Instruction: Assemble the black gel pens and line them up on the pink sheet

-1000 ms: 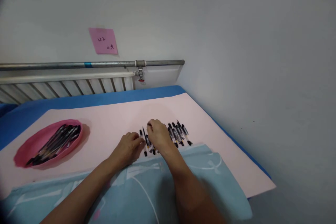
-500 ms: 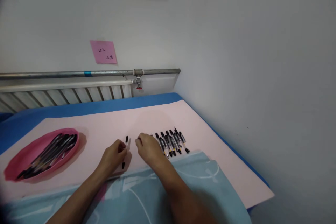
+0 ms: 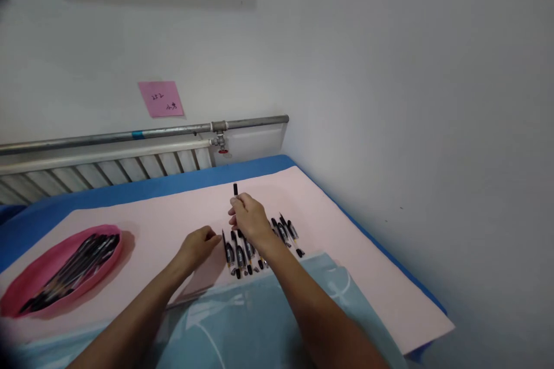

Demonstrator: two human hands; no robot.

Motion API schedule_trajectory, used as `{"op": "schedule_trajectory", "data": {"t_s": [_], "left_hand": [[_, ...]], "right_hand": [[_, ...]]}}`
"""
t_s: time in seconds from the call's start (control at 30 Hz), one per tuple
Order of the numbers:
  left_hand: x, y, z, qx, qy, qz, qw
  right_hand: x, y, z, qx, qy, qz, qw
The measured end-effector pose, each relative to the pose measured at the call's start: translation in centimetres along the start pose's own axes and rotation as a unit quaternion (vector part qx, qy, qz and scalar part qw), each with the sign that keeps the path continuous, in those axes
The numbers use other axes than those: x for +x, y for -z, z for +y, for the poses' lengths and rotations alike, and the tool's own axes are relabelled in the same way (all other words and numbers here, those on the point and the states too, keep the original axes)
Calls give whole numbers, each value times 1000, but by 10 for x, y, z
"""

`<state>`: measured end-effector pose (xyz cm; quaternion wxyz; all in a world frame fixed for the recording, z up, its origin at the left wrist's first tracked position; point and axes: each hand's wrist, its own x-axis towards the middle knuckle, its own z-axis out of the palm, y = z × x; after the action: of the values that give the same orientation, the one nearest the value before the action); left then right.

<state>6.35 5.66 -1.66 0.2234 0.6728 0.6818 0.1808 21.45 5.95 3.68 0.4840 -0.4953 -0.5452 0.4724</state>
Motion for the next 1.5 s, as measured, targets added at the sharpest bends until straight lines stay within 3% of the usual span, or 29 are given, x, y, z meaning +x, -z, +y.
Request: {"op": "schedule_trajectory", "data": {"t_s": [0.2, 0.4, 0.53, 0.7, 0.77, 0.8, 0.9, 0.97, 1.07, 1.2, 1.5], "left_hand": [[23, -17, 15, 101, 41, -19, 994], [17, -7, -1, 114, 76, -17, 990], [10, 1, -10, 45, 84, -16, 995], [13, 19, -5, -134, 70, 11, 988], [13, 26, -1, -291, 64, 36, 954], [12, 29, 0, -391, 67, 45, 917], [7, 30, -1, -635, 95, 58, 764], [4, 26, -6, -695, 113, 61, 708], [2, 23, -15, -747, 124, 62, 650], [4, 25, -22, -772, 115, 70, 621], [3, 25, -17, -746, 105, 74, 654]], "right_hand": [[8, 17, 27, -42, -15, 11, 999], [2, 28, 31, -199, 113, 20, 973], [-5, 28, 22, -256, 137, -5, 957], [-9, 24, 22, -291, 98, -43, 951], [-11, 20, 24, -302, 90, -67, 947], [-12, 17, 26, -307, 93, -79, 944], [-17, 9, 30, -313, 114, -117, 936], [-19, 4, 32, -310, 123, -144, 931], [-21, 1, 33, -316, 118, -170, 926], [-20, -1, 34, -339, 107, -177, 918], [-19, -6, 34, -337, 117, -181, 916]]}}
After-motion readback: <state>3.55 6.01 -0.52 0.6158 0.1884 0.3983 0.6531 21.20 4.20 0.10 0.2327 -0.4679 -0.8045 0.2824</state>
